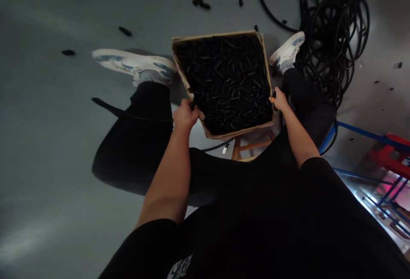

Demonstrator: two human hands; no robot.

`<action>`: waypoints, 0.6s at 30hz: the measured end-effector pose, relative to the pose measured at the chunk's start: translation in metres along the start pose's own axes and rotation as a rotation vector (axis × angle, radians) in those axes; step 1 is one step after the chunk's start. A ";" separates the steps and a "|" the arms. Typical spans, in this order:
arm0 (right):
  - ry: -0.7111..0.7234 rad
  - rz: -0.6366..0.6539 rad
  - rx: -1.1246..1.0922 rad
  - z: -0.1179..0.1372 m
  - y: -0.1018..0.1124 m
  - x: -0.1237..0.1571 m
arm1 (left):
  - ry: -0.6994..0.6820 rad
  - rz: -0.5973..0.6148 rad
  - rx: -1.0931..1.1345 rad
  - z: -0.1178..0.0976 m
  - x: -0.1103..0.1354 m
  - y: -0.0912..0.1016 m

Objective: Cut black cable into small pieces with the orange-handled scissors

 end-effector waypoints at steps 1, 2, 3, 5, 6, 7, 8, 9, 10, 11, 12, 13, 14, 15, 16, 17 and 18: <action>-0.004 0.008 -0.006 0.000 -0.003 0.001 | 0.001 -0.005 0.001 0.001 -0.001 0.000; -0.009 0.012 -0.013 0.000 -0.006 0.002 | -0.003 -0.006 -0.001 0.003 -0.001 0.000; -0.018 0.010 -0.015 -0.001 -0.008 0.002 | -0.009 0.001 -0.007 0.004 -0.001 -0.002; -0.055 -0.005 -0.012 -0.003 -0.009 0.001 | -0.010 0.034 -0.026 0.007 -0.002 -0.005; -0.077 -0.011 -0.008 -0.004 -0.009 0.000 | -0.002 0.057 -0.035 0.008 -0.003 -0.007; -0.098 -0.014 -0.003 -0.004 -0.009 -0.002 | 0.010 0.080 -0.040 0.009 -0.005 -0.008; -0.114 -0.014 0.003 -0.004 -0.008 -0.004 | 0.023 0.097 -0.043 0.009 -0.007 -0.008; -0.123 -0.013 0.009 -0.003 -0.007 -0.007 | 0.032 0.104 -0.045 0.009 -0.009 -0.008; -0.121 -0.013 0.014 -0.001 -0.006 -0.009 | 0.035 0.103 -0.047 0.009 -0.012 -0.006; -0.110 -0.010 0.018 0.002 -0.005 -0.012 | 0.030 0.100 -0.051 0.008 -0.015 -0.004; -0.091 -0.006 0.022 0.004 -0.004 -0.013 | 0.019 0.097 -0.056 0.007 -0.017 -0.002; -0.066 0.002 0.024 0.006 -0.004 -0.014 | 0.002 0.096 -0.062 0.006 -0.018 -0.001; -0.040 0.011 0.025 0.008 -0.004 -0.014 | -0.021 0.098 -0.063 0.005 -0.019 0.000; -0.017 0.021 0.028 0.008 -0.003 -0.014 | -0.047 0.095 -0.058 0.004 -0.020 0.001; 0.002 0.028 0.033 0.008 -0.003 -0.013 | -0.071 0.086 -0.050 0.004 -0.019 0.002; 0.019 0.028 0.041 0.007 -0.002 -0.011 | -0.090 0.069 -0.040 0.004 -0.018 0.002; 0.036 0.022 0.048 0.006 -0.001 -0.010 | -0.100 0.049 -0.031 0.004 -0.017 0.003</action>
Point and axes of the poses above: each hand's wrist, its own x-axis away from the middle knuckle, its own y-axis out of the back of the hand, z = x × y, the point moved 4 cm from there along -x, towards the middle knuckle, and after that the axes turned 7 degrees about -y, right-handed, at the moved point
